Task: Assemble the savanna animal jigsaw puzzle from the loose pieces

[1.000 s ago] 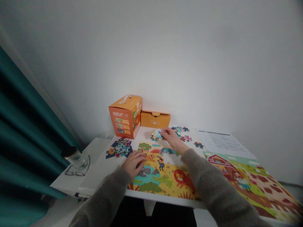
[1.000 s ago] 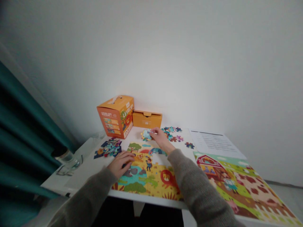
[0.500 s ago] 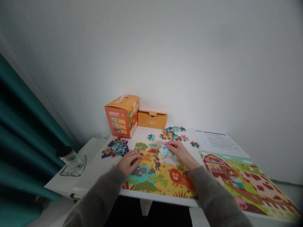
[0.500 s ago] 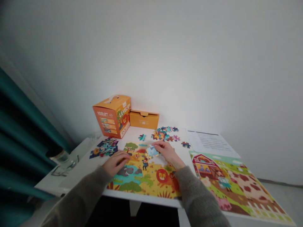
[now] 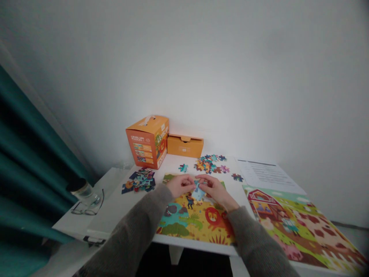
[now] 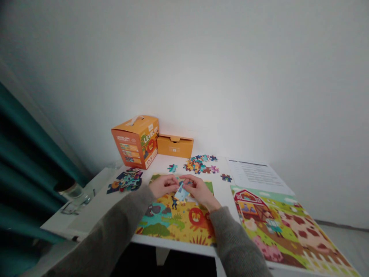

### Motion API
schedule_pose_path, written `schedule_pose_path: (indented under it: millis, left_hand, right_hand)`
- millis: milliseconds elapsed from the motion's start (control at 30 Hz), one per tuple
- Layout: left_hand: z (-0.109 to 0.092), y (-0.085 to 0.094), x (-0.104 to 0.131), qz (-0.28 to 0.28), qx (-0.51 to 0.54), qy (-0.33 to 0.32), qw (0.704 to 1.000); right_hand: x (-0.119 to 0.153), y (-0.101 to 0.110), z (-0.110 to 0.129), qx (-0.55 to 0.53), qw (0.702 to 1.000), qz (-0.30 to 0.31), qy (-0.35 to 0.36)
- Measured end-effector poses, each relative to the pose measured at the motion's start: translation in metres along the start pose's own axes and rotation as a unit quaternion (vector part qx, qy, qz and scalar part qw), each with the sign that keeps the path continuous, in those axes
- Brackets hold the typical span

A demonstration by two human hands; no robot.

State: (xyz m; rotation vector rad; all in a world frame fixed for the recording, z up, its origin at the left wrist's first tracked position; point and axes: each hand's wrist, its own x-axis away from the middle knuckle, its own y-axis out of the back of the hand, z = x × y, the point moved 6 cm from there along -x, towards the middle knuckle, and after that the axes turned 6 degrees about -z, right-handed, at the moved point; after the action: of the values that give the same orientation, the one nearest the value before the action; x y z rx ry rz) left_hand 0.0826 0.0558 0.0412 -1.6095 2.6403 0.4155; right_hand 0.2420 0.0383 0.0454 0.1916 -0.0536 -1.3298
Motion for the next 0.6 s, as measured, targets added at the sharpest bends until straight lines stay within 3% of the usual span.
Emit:
schedule_pose_path:
  millis: [133, 267, 500, 600]
  left_hand:
    - [0.019, -0.009, -0.005, 0.011, 0.057, 0.041, 0.997]
    - [0.018, 0.008, -0.006, -0.067, 0.083, 0.035, 0.994]
    - [0.023, 0.008, -0.006, -0.069, 0.077, 0.056, 0.993]
    - [0.027, 0.017, -0.007, -0.126, 0.074, 0.053, 0.988]
  right_hand:
    - [-0.001, 0.0, -0.001, -0.026, 1.0, -0.014, 0.002]
    - [-0.004, 0.012, -0.001, -0.051, 0.995, -0.074, 0.036]
    - [-0.005, 0.009, -0.008, 0.069, 0.994, -0.043, 0.071]
    - [-0.007, 0.023, -0.016, 0.092, 0.991, -0.075, 0.056]
